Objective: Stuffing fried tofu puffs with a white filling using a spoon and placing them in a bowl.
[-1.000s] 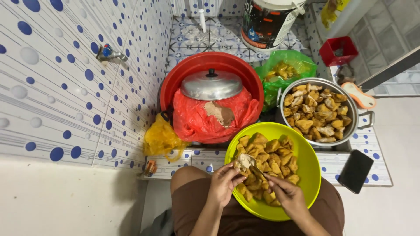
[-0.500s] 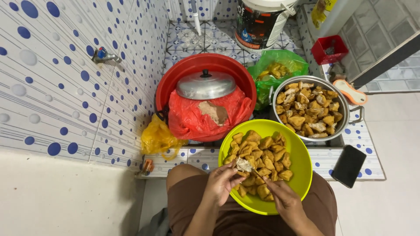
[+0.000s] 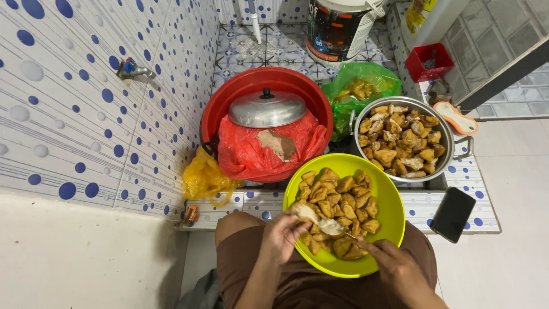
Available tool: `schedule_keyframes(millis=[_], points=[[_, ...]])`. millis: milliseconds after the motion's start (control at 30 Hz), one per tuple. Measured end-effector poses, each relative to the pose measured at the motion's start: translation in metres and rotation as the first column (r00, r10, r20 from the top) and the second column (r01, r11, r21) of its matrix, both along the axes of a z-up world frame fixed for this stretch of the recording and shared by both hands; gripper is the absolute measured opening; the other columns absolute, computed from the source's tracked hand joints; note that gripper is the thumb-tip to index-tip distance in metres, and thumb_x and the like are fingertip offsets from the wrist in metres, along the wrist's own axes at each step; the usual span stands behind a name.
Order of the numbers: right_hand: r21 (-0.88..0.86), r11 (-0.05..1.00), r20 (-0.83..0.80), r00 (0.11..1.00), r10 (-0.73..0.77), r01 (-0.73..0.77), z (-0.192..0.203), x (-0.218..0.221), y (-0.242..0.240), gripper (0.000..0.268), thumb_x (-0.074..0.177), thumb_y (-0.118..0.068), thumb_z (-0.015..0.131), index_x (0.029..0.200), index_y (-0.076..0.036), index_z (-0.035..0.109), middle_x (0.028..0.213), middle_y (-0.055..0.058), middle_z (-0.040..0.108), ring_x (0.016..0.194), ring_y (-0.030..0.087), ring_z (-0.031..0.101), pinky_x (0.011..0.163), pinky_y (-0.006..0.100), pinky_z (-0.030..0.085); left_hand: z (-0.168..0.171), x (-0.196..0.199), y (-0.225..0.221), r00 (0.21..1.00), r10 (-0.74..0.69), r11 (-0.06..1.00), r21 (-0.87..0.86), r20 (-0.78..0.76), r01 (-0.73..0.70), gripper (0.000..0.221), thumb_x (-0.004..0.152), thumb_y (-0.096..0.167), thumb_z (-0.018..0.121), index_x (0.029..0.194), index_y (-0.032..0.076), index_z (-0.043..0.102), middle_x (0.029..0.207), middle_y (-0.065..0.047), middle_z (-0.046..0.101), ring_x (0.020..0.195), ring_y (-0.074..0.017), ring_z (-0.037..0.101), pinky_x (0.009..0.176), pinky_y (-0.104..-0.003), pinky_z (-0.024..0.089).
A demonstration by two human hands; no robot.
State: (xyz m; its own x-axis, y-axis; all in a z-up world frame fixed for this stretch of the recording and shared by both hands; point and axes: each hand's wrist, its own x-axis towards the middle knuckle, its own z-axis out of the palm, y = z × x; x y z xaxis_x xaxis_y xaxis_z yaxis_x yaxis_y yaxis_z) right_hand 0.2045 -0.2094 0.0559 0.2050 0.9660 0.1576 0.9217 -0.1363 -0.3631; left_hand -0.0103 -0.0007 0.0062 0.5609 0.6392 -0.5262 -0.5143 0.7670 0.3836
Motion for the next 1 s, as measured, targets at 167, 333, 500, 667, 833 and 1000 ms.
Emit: schedule_keyframes(millis=[167, 333, 500, 667, 833, 1000], points=[[-0.149, 0.944, -0.384, 0.862, -0.33, 0.295, 0.006, 0.015, 0.0, 0.052, 0.08, 0.003, 0.068, 0.123, -0.023, 0.077, 0.081, 0.0, 0.08, 0.062, 0.01, 0.071, 0.058, 0.025, 0.056, -0.008, -0.002, 0.01, 0.995, 0.093, 0.971, 0.224, -0.036, -0.083, 0.044, 0.087, -0.014, 0.057, 0.131, -0.018, 0.057, 0.129, -0.031, 0.063, 0.094, -0.0343, 0.069, 0.084, -0.039, 0.062], [-0.355, 0.86, -0.509, 0.697, -0.506, 0.365, 0.033, -0.004, 0.019, 0.039, 0.088, -0.008, 0.071, 0.12, -0.027, 0.083, 0.066, 0.001, 0.087, 0.039, 0.009, 0.052, 0.039, 0.022, 0.042, 0.014, 0.006, -0.006, 0.99, 0.023, 0.923, 0.384, -0.137, 0.031, 0.051, 0.083, -0.016, 0.062, 0.134, -0.017, 0.059, 0.141, -0.028, 0.064, 0.092, -0.0259, 0.071, 0.083, -0.03, 0.064], [-0.412, 0.861, -0.574, 0.649, -0.499, 0.298, 0.049, -0.02, 0.038, 0.032, 0.088, -0.004, 0.069, 0.113, -0.013, 0.088, 0.057, 0.005, 0.078, 0.049, 0.012, 0.062, 0.048, 0.024, 0.051, 0.057, 0.006, -0.017, 0.857, -0.045, 0.706, 0.59, -0.514, 0.391, 0.051, 0.085, 0.001, 0.071, 0.135, 0.007, 0.066, 0.142, -0.012, 0.069, 0.127, -0.0204, 0.067, 0.112, -0.031, 0.052], [-0.557, 0.784, -0.482, 0.661, -0.575, 0.275, 0.055, -0.02, 0.044, 0.033, 0.09, -0.007, 0.069, 0.116, -0.017, 0.087, 0.063, 0.005, 0.08, 0.054, 0.012, 0.066, 0.054, 0.024, 0.054, 0.042, 0.004, -0.018, 0.792, 0.015, 0.539, 0.672, -0.611, 0.508, 0.047, 0.085, 0.004, 0.072, 0.132, 0.009, 0.07, 0.138, -0.007, 0.068, 0.126, -0.0163, 0.064, 0.108, -0.024, 0.049], [-0.65, 0.727, -0.373, 0.74, -0.559, 0.221, 0.058, -0.013, 0.044, 0.038, 0.092, -0.01, 0.064, 0.12, -0.024, 0.084, 0.065, 0.001, 0.075, 0.057, 0.011, 0.065, 0.061, 0.025, 0.057, 0.012, 0.008, -0.021, 0.882, -0.063, 0.685, 0.622, -0.468, 0.379, 0.05, 0.08, -0.007, 0.068, 0.129, 0.001, 0.071, 0.135, -0.011, 0.07, 0.119, -0.0191, 0.067, 0.103, -0.025, 0.052], [-0.627, 0.719, -0.158, 0.855, -0.494, 0.299, 0.09, -0.011, 0.05, 0.032, 0.086, -0.019, 0.066, 0.114, -0.025, 0.081, 0.079, -0.001, 0.087, 0.062, 0.013, 0.078, 0.069, 0.023, 0.061, -0.027, 0.003, -0.012, 0.986, 0.039, 0.966, 0.258, -0.163, 0.005, 0.059, 0.082, -0.012, 0.068, 0.14, -0.016, 0.054, 0.136, -0.026, 0.068, 0.079, -0.019, 0.07, 0.075, -0.026, 0.062]])
